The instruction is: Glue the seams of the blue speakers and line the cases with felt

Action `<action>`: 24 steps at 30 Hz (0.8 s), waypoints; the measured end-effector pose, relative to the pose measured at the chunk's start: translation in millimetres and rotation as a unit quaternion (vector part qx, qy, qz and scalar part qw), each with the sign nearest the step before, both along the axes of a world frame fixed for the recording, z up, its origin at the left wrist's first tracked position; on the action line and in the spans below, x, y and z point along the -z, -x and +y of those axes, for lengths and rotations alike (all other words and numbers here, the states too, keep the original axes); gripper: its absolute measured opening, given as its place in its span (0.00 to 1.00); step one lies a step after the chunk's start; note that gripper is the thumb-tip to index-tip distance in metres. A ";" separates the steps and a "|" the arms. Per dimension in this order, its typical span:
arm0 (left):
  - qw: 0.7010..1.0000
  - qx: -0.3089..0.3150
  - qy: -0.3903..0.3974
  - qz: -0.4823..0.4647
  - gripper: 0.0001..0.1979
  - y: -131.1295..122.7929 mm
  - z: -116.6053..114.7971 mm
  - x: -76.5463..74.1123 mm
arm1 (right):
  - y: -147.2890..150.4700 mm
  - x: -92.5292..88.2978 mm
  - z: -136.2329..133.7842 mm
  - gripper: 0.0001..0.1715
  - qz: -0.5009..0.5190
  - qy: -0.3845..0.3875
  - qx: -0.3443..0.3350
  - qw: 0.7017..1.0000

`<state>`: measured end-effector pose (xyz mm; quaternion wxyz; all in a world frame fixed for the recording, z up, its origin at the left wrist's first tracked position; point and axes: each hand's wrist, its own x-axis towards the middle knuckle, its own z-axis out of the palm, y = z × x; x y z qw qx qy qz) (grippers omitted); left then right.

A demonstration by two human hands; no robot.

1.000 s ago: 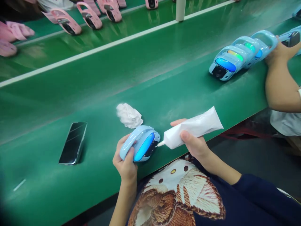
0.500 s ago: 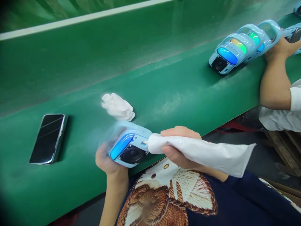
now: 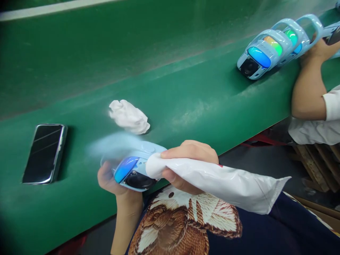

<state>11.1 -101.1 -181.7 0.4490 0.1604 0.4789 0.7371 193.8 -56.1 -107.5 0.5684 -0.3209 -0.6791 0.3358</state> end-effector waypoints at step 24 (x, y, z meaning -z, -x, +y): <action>1.000 -0.023 -0.005 -0.001 0.14 -0.3 1.3 0.6 | -4.1 -3.6 -0.7 0.09 -0.035 -0.022 -0.038 0.998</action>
